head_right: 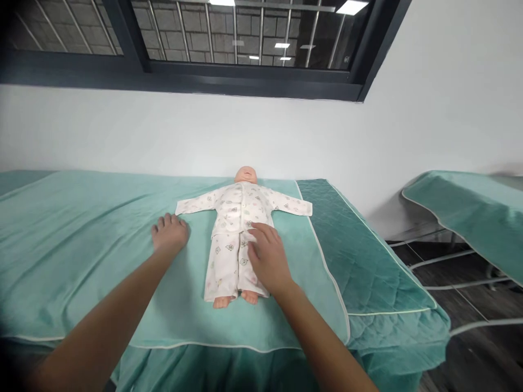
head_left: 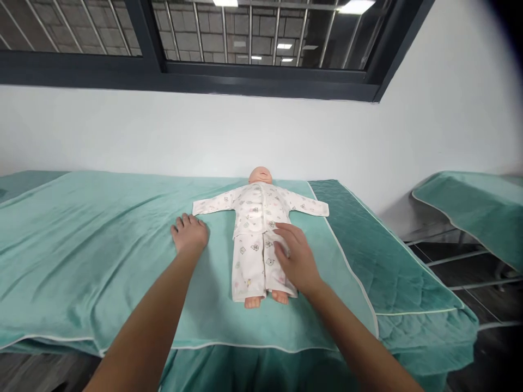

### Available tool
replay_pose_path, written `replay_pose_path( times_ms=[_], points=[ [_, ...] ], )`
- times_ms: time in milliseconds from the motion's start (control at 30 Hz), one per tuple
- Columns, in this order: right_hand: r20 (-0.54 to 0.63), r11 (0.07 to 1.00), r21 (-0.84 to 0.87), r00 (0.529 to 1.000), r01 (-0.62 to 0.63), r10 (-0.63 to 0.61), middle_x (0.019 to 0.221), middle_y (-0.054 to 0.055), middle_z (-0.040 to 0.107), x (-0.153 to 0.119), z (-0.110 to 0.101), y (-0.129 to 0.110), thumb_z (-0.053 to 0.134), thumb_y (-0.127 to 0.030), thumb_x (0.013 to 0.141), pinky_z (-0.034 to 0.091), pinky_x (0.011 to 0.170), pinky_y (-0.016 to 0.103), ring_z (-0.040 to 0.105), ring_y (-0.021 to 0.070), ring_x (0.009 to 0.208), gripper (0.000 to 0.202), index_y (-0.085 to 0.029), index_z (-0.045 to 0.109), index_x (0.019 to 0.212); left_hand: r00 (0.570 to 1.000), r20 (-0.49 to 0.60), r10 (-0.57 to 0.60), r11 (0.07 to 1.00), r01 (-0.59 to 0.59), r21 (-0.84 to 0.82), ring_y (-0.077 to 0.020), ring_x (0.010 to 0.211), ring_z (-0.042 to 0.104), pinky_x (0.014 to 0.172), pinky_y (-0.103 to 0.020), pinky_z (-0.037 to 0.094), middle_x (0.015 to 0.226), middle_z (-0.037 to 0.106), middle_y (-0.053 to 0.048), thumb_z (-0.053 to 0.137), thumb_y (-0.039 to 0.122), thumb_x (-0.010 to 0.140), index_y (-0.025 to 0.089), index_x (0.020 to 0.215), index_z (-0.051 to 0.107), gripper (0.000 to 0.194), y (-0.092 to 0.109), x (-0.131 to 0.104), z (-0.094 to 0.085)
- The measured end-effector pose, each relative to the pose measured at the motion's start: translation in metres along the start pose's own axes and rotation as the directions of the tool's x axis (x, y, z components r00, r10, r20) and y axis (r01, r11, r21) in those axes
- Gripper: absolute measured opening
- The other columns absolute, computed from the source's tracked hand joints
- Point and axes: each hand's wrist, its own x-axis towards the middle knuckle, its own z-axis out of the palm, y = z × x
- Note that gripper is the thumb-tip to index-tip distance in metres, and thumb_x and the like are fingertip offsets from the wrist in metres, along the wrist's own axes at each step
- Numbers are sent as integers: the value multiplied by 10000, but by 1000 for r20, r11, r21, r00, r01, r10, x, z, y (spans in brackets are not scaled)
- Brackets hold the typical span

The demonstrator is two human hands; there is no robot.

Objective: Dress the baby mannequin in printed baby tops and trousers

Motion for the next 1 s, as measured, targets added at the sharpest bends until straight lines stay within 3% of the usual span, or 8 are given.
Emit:
replay_pose_path(
  times_ms=[133, 300, 433, 600, 700, 800, 933, 1000],
  points=[
    [264, 950, -235, 954, 207, -143, 1233, 81, 616, 34, 18, -32, 501, -67, 895, 354, 1058, 460, 518, 247, 1147, 316, -201, 595, 1165, 999, -35, 5, 1000, -4, 14, -354, 1439, 311, 1150, -535, 245, 1550, 390, -184, 247, 328, 958, 67, 1429, 471, 583, -1, -1, 1],
    [419, 831, -410, 887, 375, -193, 959, 76, 624, 64, 37, -46, 501, -51, 878, 372, 924, 440, 534, 244, 937, 183, -177, 628, 919, 998, -68, 4, 1000, -4, 11, -347, 1422, 335, 1139, -534, 257, 1538, 414, -171, 246, 319, 962, 78, 1409, 494, 565, 0, -2, 2],
    [494, 801, -413, 846, 434, -203, 920, 87, 610, 76, 44, -50, 514, -20, 842, 356, 780, 395, 524, 252, 915, 196, -172, 636, 865, 996, -85, 7, 1000, -5, 20, -336, 1410, 349, 1131, -518, 278, 1530, 431, -155, 257, 315, 961, 91, 1386, 518, 547, 0, -4, 1],
    [505, 797, -293, 794, 527, -339, 886, 47, 582, 67, 45, -48, 513, 27, 806, 330, 742, 358, 481, 207, 847, 232, -183, 607, 831, 996, -93, 2, 1000, -1, 15, -338, 1399, 355, 1122, -524, 281, 1512, 448, -170, 272, 310, 953, 72, 1375, 522, 546, 1, -4, 0],
    [473, 815, -300, 819, 497, -325, 897, 45, 576, 57, 42, -43, 512, 6, 840, 331, 725, 349, 468, 201, 846, 210, -182, 602, 823, 994, -105, 4, 1000, -4, -1, -342, 1399, 354, 1124, -526, 270, 1507, 450, -181, 275, 304, 950, 66, 1373, 525, 546, 2, -5, -1],
    [447, 883, -267, 861, 387, -242, 921, 48, 594, 47, 35, -42, 498, -52, 901, 357, 716, 342, 486, 203, 863, 189, -186, 614, 835, 997, -83, -1, 1000, 0, -9, -345, 1405, 347, 1125, -523, 268, 1512, 445, -178, 273, 303, 951, 72, 1375, 526, 545, 2, -6, -2],
    [371, 970, -75, 910, 230, -187, 1128, 62, 623, 29, 17, -37, 471, -107, 950, 432, 882, 372, 531, 213, 1047, 223, -209, 625, 1076, 996, -93, 1, 1000, -1, 3, -339, 1405, 350, 1125, -510, 272, 1512, 447, -173, 272, 304, 956, 82, 1372, 531, 538, 2, -7, -3],
    [273, 990, -20, 953, 138, -127, 1231, 75, 598, 18, 5, -27, 461, -126, 959, 436, 970, 403, 523, 223, 1147, 278, -225, 592, 1183, 995, -104, 5, 1000, -5, 5, -336, 1403, 354, 1124, -509, 275, 1509, 452, -169, 271, 302, 958, 86, 1362, 542, 532, 2, -7, -2]
  ],
)
